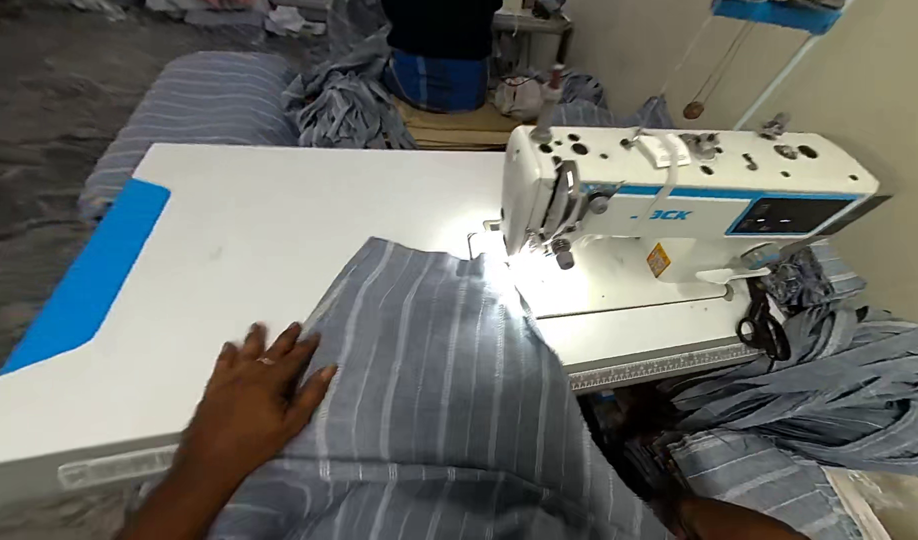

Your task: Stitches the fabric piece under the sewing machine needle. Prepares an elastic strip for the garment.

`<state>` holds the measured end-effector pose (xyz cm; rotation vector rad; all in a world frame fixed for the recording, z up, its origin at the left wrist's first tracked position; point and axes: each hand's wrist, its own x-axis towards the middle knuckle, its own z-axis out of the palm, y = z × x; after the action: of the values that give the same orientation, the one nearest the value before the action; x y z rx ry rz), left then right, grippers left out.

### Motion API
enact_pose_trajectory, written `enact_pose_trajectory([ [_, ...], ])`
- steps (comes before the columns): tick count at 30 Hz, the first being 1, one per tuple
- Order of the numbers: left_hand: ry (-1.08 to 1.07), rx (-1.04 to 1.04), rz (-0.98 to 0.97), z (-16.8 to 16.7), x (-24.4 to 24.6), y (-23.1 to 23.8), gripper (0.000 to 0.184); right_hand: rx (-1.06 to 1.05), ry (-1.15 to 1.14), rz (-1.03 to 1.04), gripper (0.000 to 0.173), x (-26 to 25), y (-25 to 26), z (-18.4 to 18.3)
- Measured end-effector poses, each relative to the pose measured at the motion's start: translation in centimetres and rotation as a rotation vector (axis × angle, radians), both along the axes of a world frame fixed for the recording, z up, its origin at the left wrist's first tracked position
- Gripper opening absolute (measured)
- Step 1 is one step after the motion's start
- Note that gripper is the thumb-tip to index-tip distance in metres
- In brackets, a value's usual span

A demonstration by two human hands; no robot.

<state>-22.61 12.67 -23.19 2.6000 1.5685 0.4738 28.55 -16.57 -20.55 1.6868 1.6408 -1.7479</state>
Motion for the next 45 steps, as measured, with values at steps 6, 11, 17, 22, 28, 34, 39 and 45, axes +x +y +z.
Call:
enact_pose_trajectory([
  [6, -0.023, -0.072, 0.258, 3.2, 1.2, -6.5, 0.083, 0.533, -0.411, -0.170, 0.027, -3.1, 13.3, 5.1],
  [11, -0.036, -0.274, 0.401, 2.3, 2.8, -12.7, 0.099, 1.001, -0.433, -0.458, 0.035, -10.1, 25.0, 1.0],
  [17, 0.029, -0.139, 0.329, 0.6, 4.1, -7.5, 0.098, 1.126, -0.532, -0.476, 0.030, -11.9, 25.4, -0.6],
  [22, 0.120, -0.165, 0.278, 1.2, 4.0, -0.1, 0.094, 1.125, -0.547, -0.471, 0.030, -11.5, 25.0, -0.7],
  [28, 0.158, -0.164, 0.125, 1.9, 4.7, 10.0, 0.097, 1.133, -0.553, -0.465, 0.030, -11.4, 25.0, -0.8],
  [34, 0.184, -0.143, -0.039, 2.4, 7.2, 20.7, 0.105, 1.173, -0.548, -0.457, 0.028, -11.3, 24.9, -1.1],
  [39, 0.215, -0.213, 0.356, 4.1, 13.2, 23.0, 0.112, 1.187, -0.548, -0.457, 0.027, -11.1, 24.7, -1.3],
  [45, -0.068, -0.215, 0.452, 4.3, 14.2, 25.9, 0.074, 1.227, -0.517, -0.407, 0.025, -10.9, 25.3, -1.2],
])
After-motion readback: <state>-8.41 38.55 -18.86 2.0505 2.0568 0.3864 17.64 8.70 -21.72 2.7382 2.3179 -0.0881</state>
